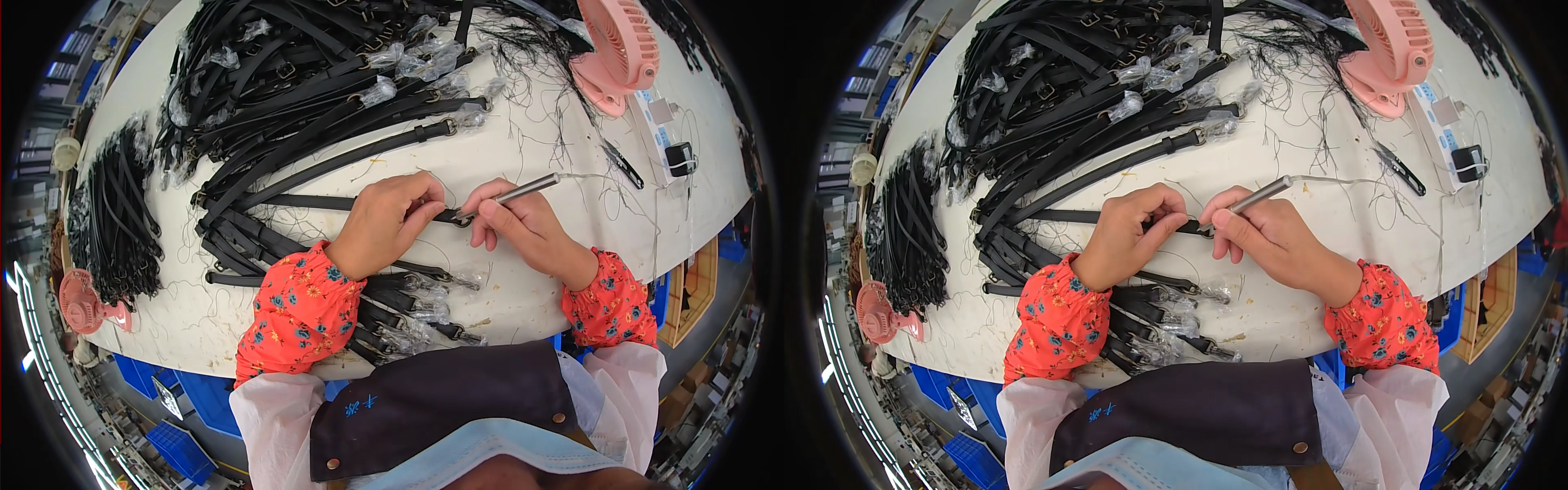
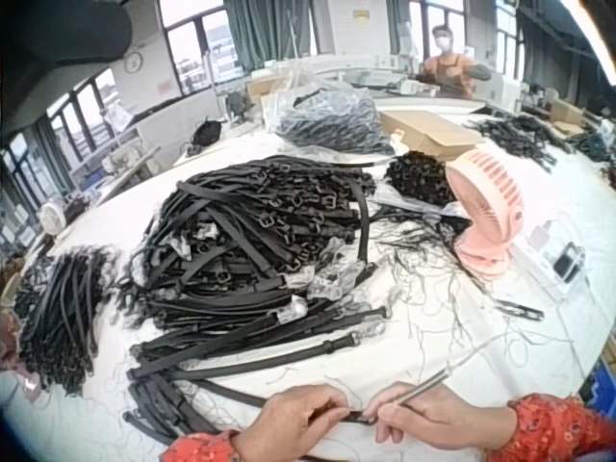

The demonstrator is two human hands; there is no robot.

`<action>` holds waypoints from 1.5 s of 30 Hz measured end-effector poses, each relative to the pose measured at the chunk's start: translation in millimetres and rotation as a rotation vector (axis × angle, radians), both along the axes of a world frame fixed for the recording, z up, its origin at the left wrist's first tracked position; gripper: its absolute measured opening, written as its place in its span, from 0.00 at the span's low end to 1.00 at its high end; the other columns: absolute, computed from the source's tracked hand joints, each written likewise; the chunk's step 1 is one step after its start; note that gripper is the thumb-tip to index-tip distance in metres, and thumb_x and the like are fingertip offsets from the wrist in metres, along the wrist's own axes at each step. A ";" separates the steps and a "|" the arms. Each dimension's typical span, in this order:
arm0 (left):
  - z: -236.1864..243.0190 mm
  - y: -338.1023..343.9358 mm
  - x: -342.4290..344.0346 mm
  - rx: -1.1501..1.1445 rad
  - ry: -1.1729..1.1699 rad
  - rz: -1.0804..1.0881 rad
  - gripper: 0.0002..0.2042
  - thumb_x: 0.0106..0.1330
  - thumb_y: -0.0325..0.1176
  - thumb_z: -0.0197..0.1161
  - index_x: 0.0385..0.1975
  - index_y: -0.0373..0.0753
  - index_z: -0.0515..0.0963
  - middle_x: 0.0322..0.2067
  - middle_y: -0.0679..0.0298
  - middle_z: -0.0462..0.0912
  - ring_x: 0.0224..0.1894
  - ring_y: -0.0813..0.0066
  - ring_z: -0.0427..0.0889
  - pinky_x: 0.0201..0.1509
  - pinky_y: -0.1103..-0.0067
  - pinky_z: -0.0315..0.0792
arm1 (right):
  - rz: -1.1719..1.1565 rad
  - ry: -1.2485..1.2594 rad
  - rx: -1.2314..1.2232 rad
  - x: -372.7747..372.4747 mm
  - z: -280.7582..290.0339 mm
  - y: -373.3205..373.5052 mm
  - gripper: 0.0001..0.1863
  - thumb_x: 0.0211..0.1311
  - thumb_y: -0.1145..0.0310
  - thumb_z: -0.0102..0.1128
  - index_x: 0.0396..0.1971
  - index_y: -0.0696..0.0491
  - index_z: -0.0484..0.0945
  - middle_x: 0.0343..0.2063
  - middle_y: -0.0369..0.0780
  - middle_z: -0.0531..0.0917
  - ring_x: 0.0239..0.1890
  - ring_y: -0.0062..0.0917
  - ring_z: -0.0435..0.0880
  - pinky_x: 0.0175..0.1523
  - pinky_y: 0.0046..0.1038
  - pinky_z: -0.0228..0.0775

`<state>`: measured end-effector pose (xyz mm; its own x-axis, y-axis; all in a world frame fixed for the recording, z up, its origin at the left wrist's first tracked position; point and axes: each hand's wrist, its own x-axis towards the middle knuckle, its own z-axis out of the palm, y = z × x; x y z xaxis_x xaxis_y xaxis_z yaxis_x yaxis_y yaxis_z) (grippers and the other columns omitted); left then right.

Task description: The person sits at a workbench and hand-sews black straps using a needle and thread. They repeatedly pick up straps from a pile, stitch the ends, and place the finished items back on the table. The workspace is cluttered with loose threads and numerous straps.

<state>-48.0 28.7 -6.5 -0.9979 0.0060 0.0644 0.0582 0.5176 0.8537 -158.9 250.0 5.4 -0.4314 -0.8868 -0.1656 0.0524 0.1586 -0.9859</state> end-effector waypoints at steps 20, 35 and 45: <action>1.2 5.1 0.6 -0.045 0.020 -0.009 0.03 0.64 0.25 0.66 0.34 0.35 0.80 0.35 0.57 0.80 0.34 0.56 0.81 0.38 0.69 0.74 | -0.024 0.005 -0.044 0.5 -2.5 -0.1 0.18 0.81 0.60 0.45 0.47 0.58 0.79 0.31 0.36 0.83 0.28 0.15 0.79 0.36 0.20 0.71; 5.8 -1.5 1.3 -0.001 -0.048 -0.061 0.05 0.65 0.28 0.66 0.35 0.34 0.79 0.33 0.58 0.80 0.27 0.65 0.80 0.33 0.73 0.73 | -0.011 0.028 -0.027 0.4 -2.6 0.2 0.18 0.81 0.58 0.45 0.48 0.57 0.78 0.28 0.35 0.83 0.28 0.15 0.79 0.35 0.20 0.72; 9.1 0.2 2.6 -0.264 0.182 -0.038 0.09 0.58 0.26 0.69 0.37 0.37 0.79 0.36 0.62 0.80 0.41 0.59 0.77 0.52 0.67 0.70 | -0.110 0.001 -0.137 0.1 -5.6 2.8 0.13 0.80 0.63 0.49 0.49 0.57 0.76 0.31 0.36 0.83 0.30 0.15 0.80 0.38 0.19 0.74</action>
